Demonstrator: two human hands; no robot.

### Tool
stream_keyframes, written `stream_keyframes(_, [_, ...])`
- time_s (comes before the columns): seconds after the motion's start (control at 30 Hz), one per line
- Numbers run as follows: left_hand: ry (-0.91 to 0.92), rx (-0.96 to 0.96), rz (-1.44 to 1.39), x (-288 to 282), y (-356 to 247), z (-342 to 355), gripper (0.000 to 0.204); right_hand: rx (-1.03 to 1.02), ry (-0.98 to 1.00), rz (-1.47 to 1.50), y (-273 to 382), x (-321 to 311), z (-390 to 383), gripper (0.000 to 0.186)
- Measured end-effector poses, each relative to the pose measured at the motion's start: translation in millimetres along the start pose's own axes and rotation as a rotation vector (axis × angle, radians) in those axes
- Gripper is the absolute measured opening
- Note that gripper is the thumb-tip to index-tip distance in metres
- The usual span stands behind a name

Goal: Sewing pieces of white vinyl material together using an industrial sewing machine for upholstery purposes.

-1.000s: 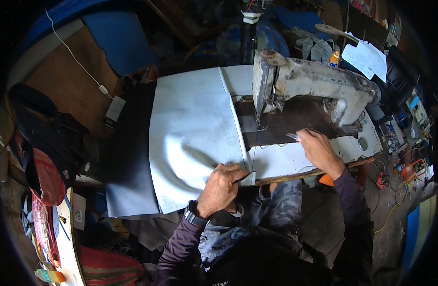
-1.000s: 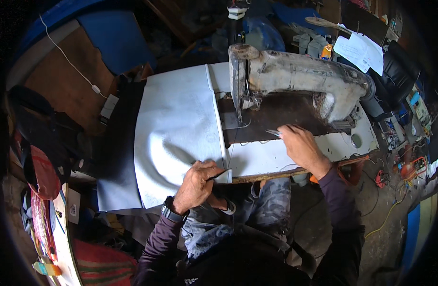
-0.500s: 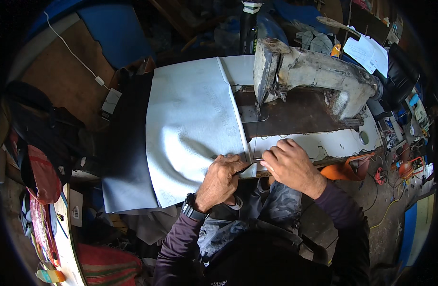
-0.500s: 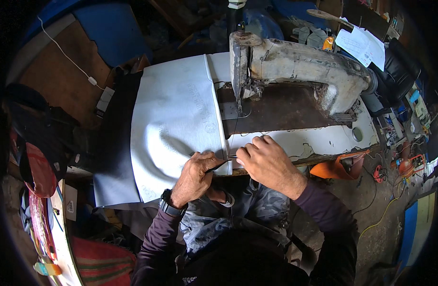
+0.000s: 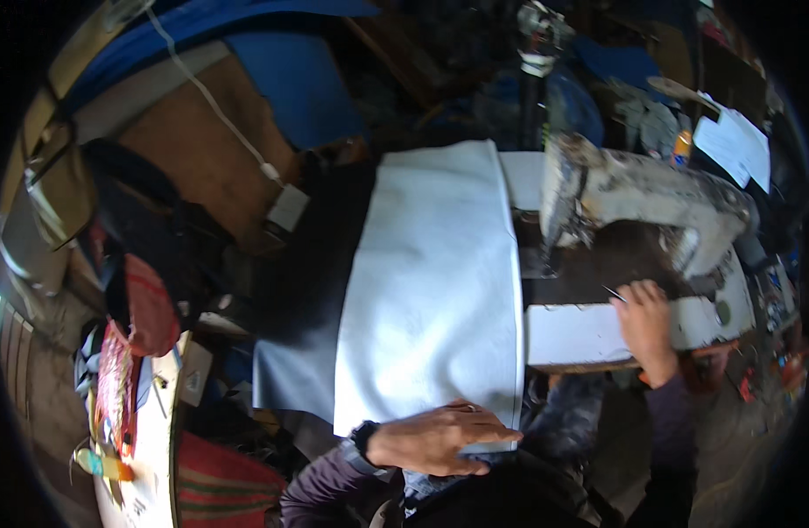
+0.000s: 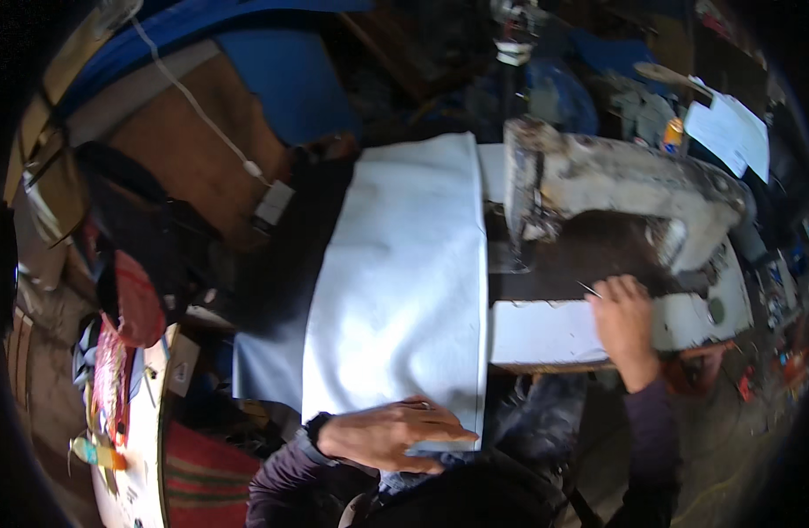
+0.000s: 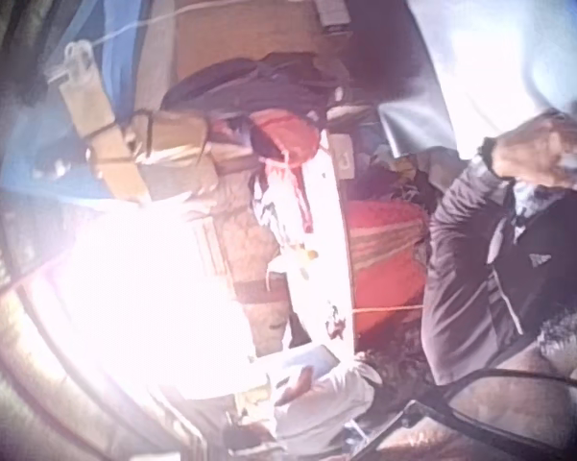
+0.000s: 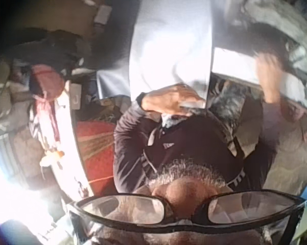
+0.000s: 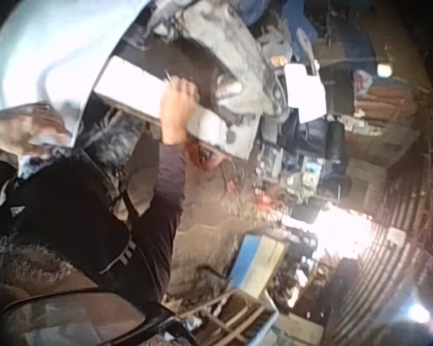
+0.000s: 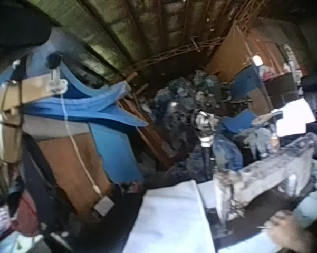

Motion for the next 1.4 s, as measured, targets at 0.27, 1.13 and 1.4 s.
stream_keyframes(0.27, [-0.680, -0.881, 0.967, -229, 209, -98, 0.047, 0.230, -0.075, 0.345, -23, 5, -19, 0.029])
stream_keyframes(1.13, [-1.189, 0.045, 1.346, -418, -293, 1, 0.036, -0.115, -0.448, 1.320, 175, -50, -15, 0.006])
stream_keyframes(1.4, [-1.113, -0.076, 1.815, -413, -499, -16, 0.050, -0.151, 0.072, 1.730, 297, -42, -1, 0.017])
Point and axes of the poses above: each hand's wrist, its own z-axis towards the middle knuckle, its own x-axis out of the palm, y = z × x, the point moved 5 cm from there along z, towards the middle knuckle, and after that the axes turned 2 degrees about x, right-handed, at the moved point
